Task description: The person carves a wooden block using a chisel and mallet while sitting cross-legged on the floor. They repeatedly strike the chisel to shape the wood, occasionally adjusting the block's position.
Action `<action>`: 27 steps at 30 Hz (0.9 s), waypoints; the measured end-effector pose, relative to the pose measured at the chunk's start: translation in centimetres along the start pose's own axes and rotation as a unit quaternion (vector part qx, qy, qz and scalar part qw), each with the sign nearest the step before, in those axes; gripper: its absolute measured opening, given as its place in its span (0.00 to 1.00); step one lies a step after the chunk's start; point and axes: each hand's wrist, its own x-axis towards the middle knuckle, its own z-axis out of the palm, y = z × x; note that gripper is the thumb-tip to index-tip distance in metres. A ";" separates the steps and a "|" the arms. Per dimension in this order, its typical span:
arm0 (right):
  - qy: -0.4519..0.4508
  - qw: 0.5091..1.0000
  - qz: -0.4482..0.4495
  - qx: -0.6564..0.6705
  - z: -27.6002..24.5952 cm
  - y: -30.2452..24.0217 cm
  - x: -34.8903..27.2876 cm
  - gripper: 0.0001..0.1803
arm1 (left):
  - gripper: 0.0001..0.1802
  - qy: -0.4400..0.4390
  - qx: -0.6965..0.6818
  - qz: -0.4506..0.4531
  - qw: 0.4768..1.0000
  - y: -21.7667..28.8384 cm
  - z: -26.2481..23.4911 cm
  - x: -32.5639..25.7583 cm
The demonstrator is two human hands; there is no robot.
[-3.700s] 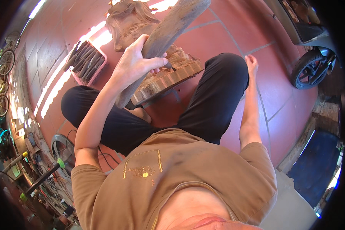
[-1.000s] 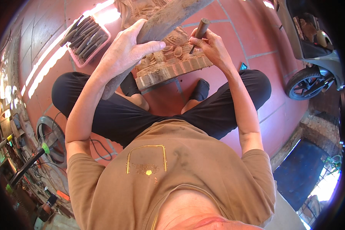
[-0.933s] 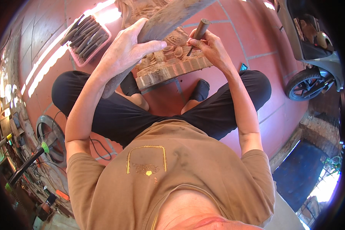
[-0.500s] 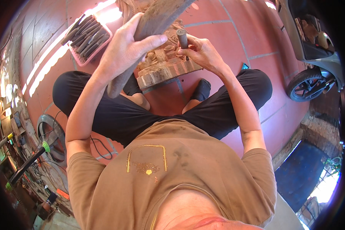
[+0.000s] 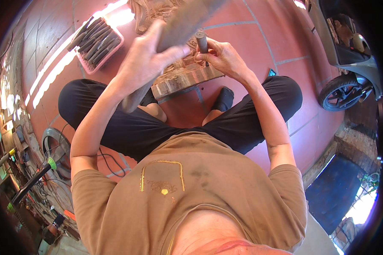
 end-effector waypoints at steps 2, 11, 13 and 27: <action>-0.016 0.996 0.043 -0.075 -0.6 -0.4 -0.1 0.11 | 0.31 -0.044 0.088 -0.027 0.995 -0.3 -0.1 -0.1; 0.066 0.995 0.068 0.018 -1.9 0.3 -0.4 0.09 | 0.33 0.007 0.029 -0.021 0.999 -0.6 -1.3 0.4; 0.066 0.994 0.079 0.046 -1.9 -0.4 -0.5 0.08 | 0.34 0.006 0.025 -0.010 1.000 0.2 -1.6 0.4; -0.006 0.997 0.055 0.055 -0.2 -0.4 0.3 0.07 | 0.32 0.008 -0.083 -0.037 0.996 1.0 -1.4 0.6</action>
